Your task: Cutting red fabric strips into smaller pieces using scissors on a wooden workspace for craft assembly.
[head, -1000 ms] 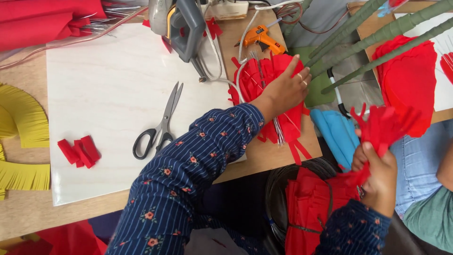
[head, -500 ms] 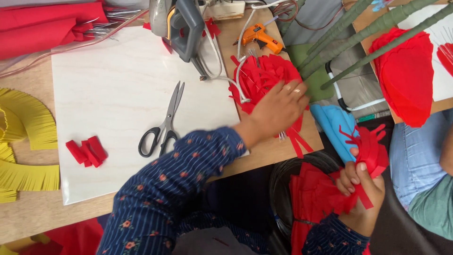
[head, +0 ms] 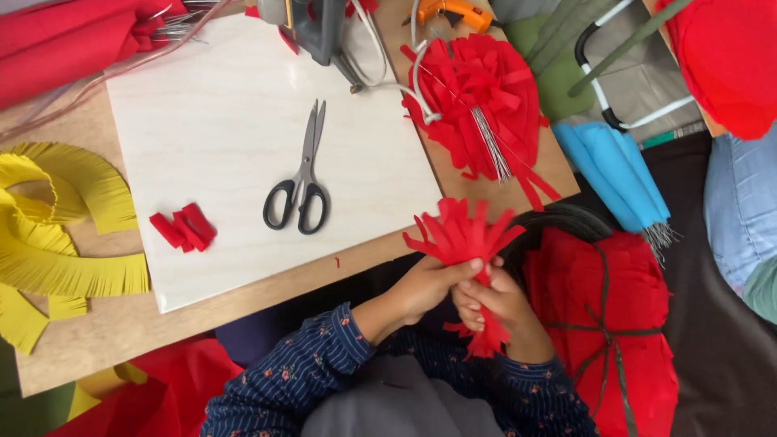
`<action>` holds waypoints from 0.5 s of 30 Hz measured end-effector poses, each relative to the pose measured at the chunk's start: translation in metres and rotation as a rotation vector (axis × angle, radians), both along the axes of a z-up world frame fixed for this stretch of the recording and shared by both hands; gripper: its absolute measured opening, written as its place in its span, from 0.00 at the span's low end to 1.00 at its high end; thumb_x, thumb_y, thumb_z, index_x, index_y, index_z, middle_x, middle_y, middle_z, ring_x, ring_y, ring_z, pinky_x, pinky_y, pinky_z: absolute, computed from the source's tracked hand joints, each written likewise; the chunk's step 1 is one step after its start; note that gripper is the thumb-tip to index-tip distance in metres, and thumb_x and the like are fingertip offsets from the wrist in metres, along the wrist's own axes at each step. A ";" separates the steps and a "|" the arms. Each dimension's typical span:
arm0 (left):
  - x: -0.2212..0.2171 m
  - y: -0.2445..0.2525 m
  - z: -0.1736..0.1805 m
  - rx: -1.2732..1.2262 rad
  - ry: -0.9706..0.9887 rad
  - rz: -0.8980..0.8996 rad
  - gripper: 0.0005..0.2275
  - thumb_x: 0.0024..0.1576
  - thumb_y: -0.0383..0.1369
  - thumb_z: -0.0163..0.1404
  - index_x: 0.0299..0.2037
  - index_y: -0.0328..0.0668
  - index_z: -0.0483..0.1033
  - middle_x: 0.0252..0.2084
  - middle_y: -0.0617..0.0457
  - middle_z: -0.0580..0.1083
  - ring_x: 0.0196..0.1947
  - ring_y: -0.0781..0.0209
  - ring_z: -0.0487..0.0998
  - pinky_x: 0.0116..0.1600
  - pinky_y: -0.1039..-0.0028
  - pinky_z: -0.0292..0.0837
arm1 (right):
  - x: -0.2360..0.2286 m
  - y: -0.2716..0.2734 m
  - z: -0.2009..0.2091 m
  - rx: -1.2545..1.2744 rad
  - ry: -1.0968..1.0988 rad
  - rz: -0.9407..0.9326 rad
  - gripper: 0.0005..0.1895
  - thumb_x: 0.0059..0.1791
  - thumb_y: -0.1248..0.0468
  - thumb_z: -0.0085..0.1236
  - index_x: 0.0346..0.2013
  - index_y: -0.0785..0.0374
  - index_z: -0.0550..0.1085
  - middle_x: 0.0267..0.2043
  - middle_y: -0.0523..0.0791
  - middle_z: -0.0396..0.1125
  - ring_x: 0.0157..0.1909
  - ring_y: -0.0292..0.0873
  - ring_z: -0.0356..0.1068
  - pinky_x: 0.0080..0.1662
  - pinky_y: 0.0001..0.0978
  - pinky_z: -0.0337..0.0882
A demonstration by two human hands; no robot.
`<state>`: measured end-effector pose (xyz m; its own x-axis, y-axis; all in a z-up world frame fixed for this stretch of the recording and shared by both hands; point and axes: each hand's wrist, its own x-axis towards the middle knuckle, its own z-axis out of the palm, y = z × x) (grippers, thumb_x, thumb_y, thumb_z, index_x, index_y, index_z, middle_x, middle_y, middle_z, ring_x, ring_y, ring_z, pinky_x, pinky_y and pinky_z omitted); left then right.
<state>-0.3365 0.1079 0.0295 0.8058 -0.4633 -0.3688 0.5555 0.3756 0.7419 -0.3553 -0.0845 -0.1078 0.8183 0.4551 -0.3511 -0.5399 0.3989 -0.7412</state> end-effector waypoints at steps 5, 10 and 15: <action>-0.025 -0.001 -0.035 0.000 0.014 -0.029 0.30 0.57 0.40 0.61 0.67 0.33 0.67 0.62 0.38 0.71 0.63 0.49 0.70 0.70 0.51 0.61 | -0.038 0.010 0.002 -0.013 0.075 0.021 0.07 0.56 0.70 0.50 0.38 0.73 0.65 0.16 0.49 0.53 0.10 0.47 0.57 0.09 0.44 0.62; -0.039 -0.001 -0.048 0.010 -0.060 -0.050 0.25 0.59 0.38 0.61 0.63 0.32 0.71 0.58 0.39 0.74 0.58 0.52 0.72 0.66 0.52 0.66 | -0.054 0.005 -0.011 -0.059 0.032 0.082 0.07 0.55 0.72 0.53 0.40 0.73 0.64 0.16 0.51 0.55 0.10 0.51 0.60 0.08 0.50 0.63; -0.051 0.010 -0.035 -0.040 0.244 -0.019 0.23 0.61 0.42 0.60 0.55 0.28 0.73 0.31 0.38 0.76 0.28 0.45 0.83 0.26 0.57 0.81 | -0.049 0.022 0.034 -0.196 -0.141 0.081 0.06 0.53 0.71 0.55 0.40 0.75 0.72 0.19 0.55 0.66 0.18 0.59 0.74 0.18 0.52 0.74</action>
